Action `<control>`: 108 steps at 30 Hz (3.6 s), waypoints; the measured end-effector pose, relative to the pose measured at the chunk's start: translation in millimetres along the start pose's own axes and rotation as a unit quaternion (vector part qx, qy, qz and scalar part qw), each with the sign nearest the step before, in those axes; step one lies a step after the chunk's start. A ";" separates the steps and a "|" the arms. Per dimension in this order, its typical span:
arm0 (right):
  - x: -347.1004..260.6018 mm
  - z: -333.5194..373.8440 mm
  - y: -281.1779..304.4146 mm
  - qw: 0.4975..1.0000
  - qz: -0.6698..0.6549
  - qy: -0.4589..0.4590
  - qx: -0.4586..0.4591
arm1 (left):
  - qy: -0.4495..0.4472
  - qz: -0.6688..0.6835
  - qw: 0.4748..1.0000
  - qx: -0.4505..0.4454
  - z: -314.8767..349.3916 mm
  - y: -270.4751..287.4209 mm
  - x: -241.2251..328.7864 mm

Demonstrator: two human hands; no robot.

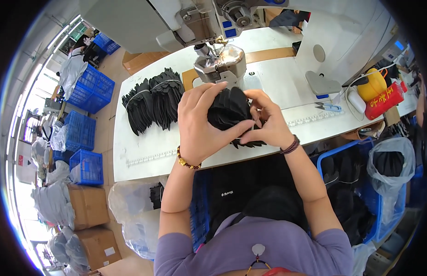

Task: The recorder counts and sorts black shoe uppers, organizing them into bundles and placing them into a plastic bag.

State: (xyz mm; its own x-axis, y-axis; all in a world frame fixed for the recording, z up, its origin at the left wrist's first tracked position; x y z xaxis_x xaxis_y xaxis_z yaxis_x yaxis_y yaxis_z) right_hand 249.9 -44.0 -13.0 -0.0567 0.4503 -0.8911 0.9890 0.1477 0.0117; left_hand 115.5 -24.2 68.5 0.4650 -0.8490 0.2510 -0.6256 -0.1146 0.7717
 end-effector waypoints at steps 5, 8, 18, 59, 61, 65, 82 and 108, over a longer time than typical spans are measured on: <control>3.3 2.4 16.8 0.999 0.000 0.019 0.044 | -0.023 0.049 0.997 -0.058 -10.1 -6.1 4.2; -7.4 7.9 17.3 0.990 0.091 0.079 0.068 | -0.008 0.110 0.993 -0.051 -11.5 -8.8 3.9; -9.0 22.8 19.4 0.981 0.134 0.100 0.093 | -0.006 0.090 0.994 -0.059 -11.8 -12.6 3.2; -36.1 31.6 8.3 0.923 0.302 0.139 0.196 | -0.025 0.095 0.995 -0.016 -2.7 -7.7 4.0; -35.8 32.0 8.7 0.918 0.311 0.148 0.197 | -0.026 0.098 0.995 -0.011 -3.1 -7.0 3.7; -34.1 34.0 9.5 0.917 0.307 0.154 0.201 | -0.029 0.097 0.995 -0.011 -3.1 -6.5 4.7; -35.5 41.8 19.6 0.911 0.223 0.181 0.296 | -0.035 0.076 0.995 -0.056 -1.8 -5.7 7.0; -33.5 35.1 8.5 0.914 0.321 0.110 0.223 | -0.046 0.132 0.986 -0.085 5.8 -2.2 5.2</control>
State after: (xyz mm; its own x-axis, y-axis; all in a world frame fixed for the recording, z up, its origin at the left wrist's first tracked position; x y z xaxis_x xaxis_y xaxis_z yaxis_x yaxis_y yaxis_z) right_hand 265.0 -88.8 1.0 0.5780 0.4907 -0.6521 0.7820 -0.5613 0.2708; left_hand 115.6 -31.3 64.7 0.2366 -0.8812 0.4093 -0.5992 0.1993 0.7754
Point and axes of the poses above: each hand's wrist, its own z-axis away from the middle knuckle, its own y-axis out of the back of the hand, x = y × z, the point moved 7 cm from there along -z, towards the middle knuckle, and after that the axes turned 10 degrees about -x, right-handed, at the moved point
